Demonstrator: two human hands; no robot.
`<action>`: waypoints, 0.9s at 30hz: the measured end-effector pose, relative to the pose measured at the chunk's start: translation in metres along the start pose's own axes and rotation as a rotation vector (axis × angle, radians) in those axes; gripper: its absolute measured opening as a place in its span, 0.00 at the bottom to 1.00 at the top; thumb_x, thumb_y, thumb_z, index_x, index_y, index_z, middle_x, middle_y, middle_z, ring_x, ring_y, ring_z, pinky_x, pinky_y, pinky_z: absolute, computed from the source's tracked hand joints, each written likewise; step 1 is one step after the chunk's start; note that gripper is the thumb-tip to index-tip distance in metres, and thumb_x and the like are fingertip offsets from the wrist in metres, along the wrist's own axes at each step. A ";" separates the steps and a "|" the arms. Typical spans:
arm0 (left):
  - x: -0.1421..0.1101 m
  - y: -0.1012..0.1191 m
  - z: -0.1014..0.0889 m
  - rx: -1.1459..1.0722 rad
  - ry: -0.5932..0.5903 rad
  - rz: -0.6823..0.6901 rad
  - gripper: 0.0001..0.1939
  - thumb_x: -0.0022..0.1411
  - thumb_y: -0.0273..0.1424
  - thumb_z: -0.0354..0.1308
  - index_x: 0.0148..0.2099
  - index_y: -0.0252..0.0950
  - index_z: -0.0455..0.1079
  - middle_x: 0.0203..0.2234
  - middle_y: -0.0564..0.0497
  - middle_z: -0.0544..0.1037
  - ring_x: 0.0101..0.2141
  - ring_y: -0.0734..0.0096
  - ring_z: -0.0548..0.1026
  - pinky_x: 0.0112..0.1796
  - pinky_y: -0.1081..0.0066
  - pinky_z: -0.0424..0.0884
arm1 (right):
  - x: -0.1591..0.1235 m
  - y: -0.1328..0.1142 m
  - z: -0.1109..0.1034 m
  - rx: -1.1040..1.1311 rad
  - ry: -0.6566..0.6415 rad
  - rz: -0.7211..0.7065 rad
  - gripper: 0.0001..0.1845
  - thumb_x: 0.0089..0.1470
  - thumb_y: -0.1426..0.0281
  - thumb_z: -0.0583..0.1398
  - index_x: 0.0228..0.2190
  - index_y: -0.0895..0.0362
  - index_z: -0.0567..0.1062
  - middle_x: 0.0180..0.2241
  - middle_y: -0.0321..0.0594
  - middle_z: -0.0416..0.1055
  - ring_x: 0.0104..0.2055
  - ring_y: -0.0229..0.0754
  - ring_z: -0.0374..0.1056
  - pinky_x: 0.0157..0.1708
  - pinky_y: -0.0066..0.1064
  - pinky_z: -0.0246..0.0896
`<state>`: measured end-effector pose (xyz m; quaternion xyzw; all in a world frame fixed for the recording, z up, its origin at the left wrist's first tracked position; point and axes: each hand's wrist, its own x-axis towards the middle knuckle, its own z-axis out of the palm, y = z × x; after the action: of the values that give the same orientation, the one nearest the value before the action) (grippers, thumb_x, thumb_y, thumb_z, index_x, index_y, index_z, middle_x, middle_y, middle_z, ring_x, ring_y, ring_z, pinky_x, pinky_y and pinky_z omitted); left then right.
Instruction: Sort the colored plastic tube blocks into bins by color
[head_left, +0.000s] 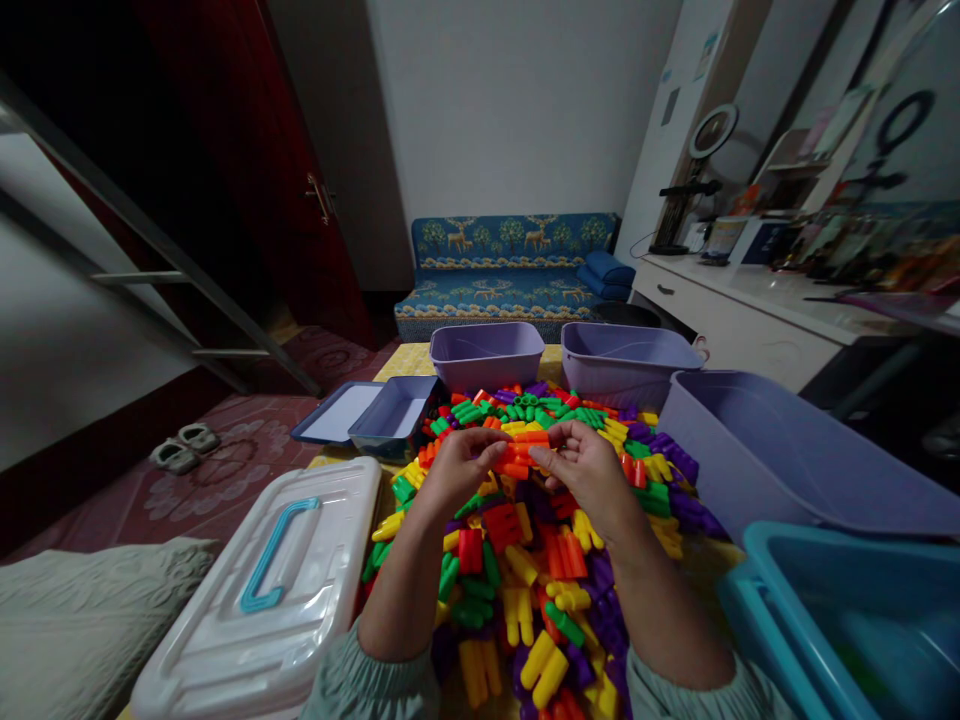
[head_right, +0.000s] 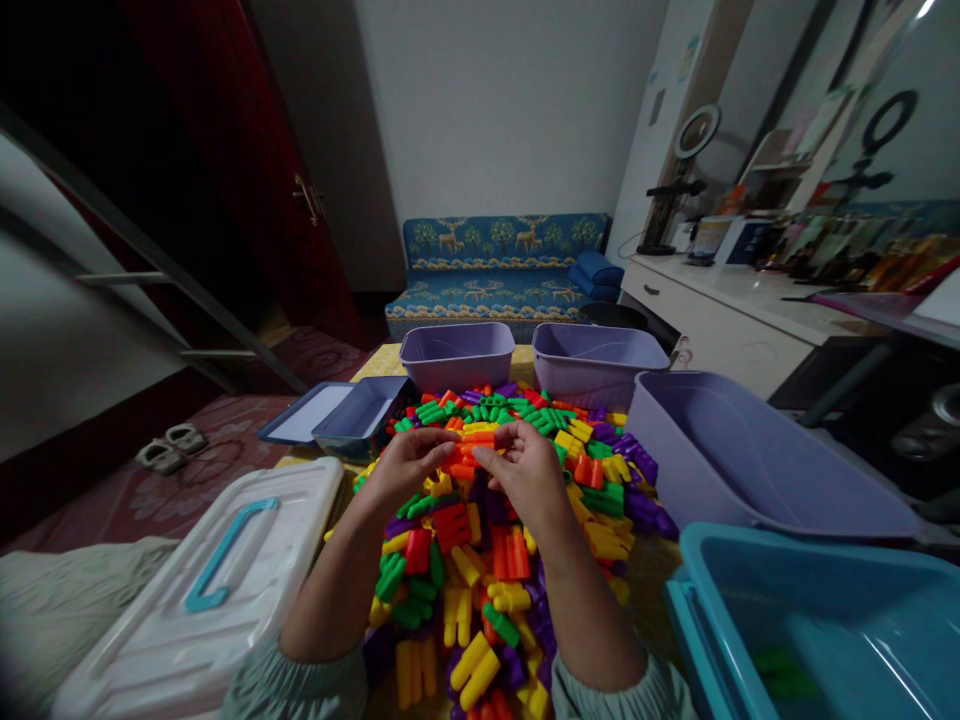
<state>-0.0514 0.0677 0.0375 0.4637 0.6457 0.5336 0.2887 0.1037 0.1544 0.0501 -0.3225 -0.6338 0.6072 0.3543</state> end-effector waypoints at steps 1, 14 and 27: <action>0.000 0.000 0.001 -0.018 0.018 -0.007 0.19 0.56 0.40 0.58 0.41 0.29 0.76 0.26 0.48 0.77 0.24 0.74 0.71 0.23 0.77 0.64 | 0.000 0.000 0.000 0.000 0.000 0.001 0.26 0.34 0.57 0.69 0.31 0.56 0.65 0.25 0.31 0.65 0.21 0.33 0.63 0.17 0.25 0.62; 0.000 0.005 0.012 -0.336 0.036 -0.022 0.23 0.48 0.43 0.66 0.40 0.28 0.74 0.26 0.49 0.77 0.25 0.73 0.74 0.30 0.72 0.73 | -0.001 0.004 0.004 0.019 -0.183 0.071 0.28 0.42 0.55 0.66 0.42 0.58 0.71 0.27 0.35 0.70 0.22 0.34 0.65 0.21 0.28 0.67; -0.009 0.012 -0.009 0.242 -0.051 0.055 0.17 0.54 0.36 0.60 0.44 0.33 0.75 0.35 0.44 0.79 0.34 0.65 0.76 0.35 0.69 0.70 | 0.004 0.005 -0.017 -0.221 -0.168 -0.032 0.18 0.45 0.57 0.64 0.31 0.57 0.70 0.25 0.35 0.70 0.26 0.37 0.68 0.22 0.25 0.62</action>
<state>-0.0520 0.0558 0.0499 0.5261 0.6849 0.4477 0.2319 0.1158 0.1677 0.0451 -0.2975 -0.7295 0.5527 0.2718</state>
